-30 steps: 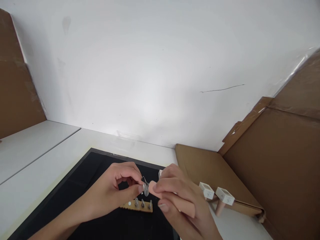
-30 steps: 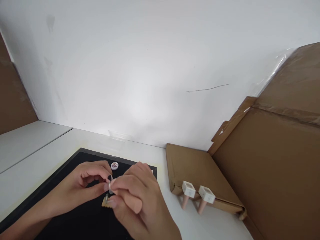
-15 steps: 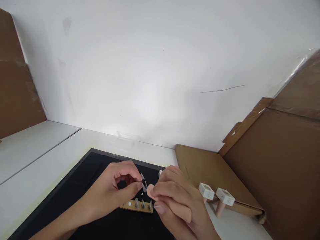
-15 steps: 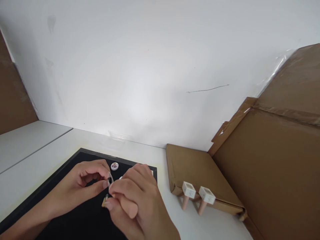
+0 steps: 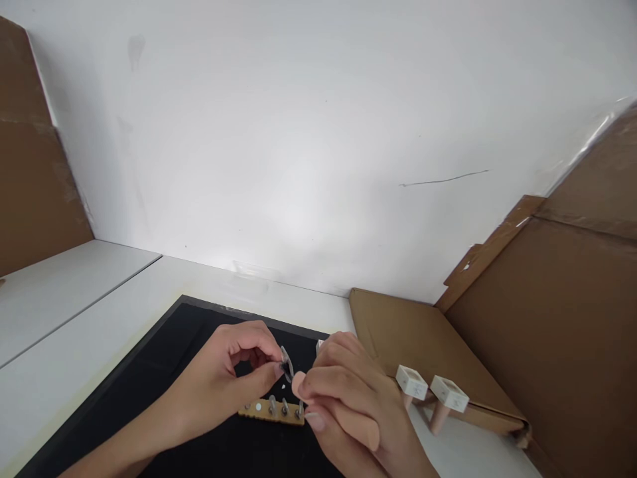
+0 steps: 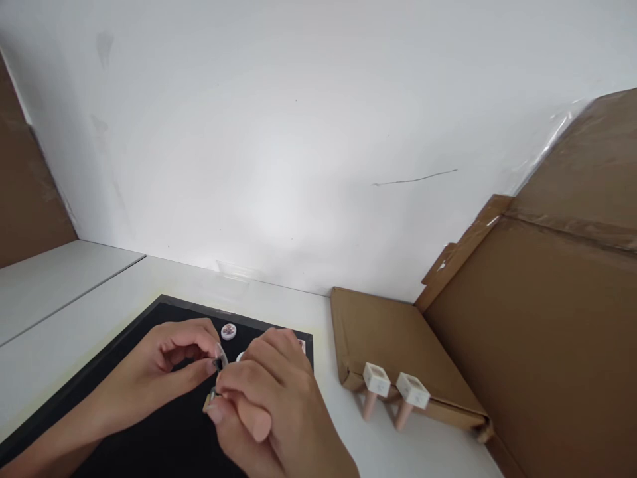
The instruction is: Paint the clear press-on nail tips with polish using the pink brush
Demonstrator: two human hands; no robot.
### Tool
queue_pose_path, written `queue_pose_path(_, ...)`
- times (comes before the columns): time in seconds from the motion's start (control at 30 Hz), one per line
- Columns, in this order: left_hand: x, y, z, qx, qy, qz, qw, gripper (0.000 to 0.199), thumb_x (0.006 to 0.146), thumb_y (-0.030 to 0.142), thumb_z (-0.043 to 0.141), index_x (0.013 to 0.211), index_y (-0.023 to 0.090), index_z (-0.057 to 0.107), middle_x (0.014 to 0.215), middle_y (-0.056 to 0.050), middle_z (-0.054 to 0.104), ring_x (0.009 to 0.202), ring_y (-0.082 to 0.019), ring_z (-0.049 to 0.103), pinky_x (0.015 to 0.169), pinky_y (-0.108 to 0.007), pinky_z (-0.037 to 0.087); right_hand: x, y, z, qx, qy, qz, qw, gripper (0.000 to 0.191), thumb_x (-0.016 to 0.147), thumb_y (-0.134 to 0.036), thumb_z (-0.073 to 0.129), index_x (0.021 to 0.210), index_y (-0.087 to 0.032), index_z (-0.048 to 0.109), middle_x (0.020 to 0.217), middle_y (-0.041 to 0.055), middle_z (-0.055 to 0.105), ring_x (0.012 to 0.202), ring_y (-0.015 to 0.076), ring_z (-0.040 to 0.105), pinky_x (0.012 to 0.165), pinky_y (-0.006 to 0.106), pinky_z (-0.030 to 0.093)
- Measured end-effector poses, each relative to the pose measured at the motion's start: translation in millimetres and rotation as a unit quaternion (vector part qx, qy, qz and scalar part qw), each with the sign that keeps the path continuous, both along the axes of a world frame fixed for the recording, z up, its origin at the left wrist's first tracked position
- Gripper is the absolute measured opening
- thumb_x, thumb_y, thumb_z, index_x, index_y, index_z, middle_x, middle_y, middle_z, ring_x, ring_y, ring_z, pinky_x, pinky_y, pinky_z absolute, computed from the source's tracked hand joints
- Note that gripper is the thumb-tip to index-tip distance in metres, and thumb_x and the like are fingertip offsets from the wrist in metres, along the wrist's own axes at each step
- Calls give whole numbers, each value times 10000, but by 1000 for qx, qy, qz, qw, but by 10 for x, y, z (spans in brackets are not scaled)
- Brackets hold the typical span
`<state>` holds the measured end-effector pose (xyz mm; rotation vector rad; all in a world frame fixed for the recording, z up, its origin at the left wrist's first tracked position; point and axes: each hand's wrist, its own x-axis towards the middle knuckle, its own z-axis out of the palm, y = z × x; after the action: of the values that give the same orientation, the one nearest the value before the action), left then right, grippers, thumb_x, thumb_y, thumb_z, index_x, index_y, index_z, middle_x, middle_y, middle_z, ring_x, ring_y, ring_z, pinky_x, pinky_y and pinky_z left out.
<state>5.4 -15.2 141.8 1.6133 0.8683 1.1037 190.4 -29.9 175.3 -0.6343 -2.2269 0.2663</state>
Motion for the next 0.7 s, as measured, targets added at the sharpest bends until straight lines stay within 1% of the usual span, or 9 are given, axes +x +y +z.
queue_pose_path(0.07,-3,2,3,2,7,-5,1000,121,804,126,562,726,172,642,732,3,580,666,-112,537,593,-215,427,7,3,4,-8,8,-1,1000,137,842,-102,487,760,-211,507,620,-29,486,629,139,462,641,309,412)
queue_pose_path(0.13,-8,4,-1,-1,8,-9,1000,122,817,144,564,729,172,643,731,0,585,654,-111,537,580,-216,425,28,18,-11,-8,37,3,999,142,856,-124,481,745,-212,496,607,-30,483,608,137,451,629,312,410)
queue_pose_path(0.23,-18,7,-18,1,1,-22,1000,112,832,172,569,748,174,643,734,-3,580,647,-113,533,566,-220,424,56,49,-54,-8,93,7,996,72,915,-221,489,869,-228,545,697,0,545,650,155,489,603,312,413)
queue_pose_path(0.3,-23,10,-27,3,-5,-30,1000,110,836,193,579,751,175,646,740,-5,571,655,-116,530,567,-223,424,52,59,-74,-13,104,8,994,88,935,-288,491,961,-243,563,752,18,563,688,165,515,581,301,413)
queue_pose_path(0.33,-24,12,-29,4,-7,-32,999,111,836,202,584,749,176,648,740,-6,566,657,-117,528,566,-223,424,44,61,-76,-17,99,9,995,101,939,-306,490,973,-247,565,750,17,560,694,166,521,580,300,415)
queue_pose_path(0.4,-21,12,-27,3,-12,-29,999,106,833,202,591,750,179,654,740,-6,557,661,-118,524,563,-222,421,21,57,-70,-23,84,10,996,111,943,-312,481,924,-240,563,703,5,541,671,163,515,591,311,417)
queue_pose_path(0.5,-12,10,-18,8,-24,-30,999,101,824,166,593,758,186,667,748,-7,568,679,-121,538,583,-223,433,7,51,-61,-27,70,8,997,183,947,-302,454,797,-225,526,609,-21,481,610,152,475,590,321,403)
queue_pose_path(0.57,-10,10,-15,10,-35,-34,999,108,822,154,596,753,187,671,755,-9,581,691,-122,550,605,-226,443,22,53,-77,-28,82,20,996,205,952,-299,438,775,-223,508,600,-19,494,598,152,460,598,333,399)
queue_pose_path(0.7,-26,15,-28,5,-50,-47,998,100,835,175,604,781,196,685,770,-11,583,696,-120,552,606,-224,441,60,74,-134,-15,135,25,990,124,950,-302,464,906,-229,554,729,15,574,671,167,489,622,342,410)
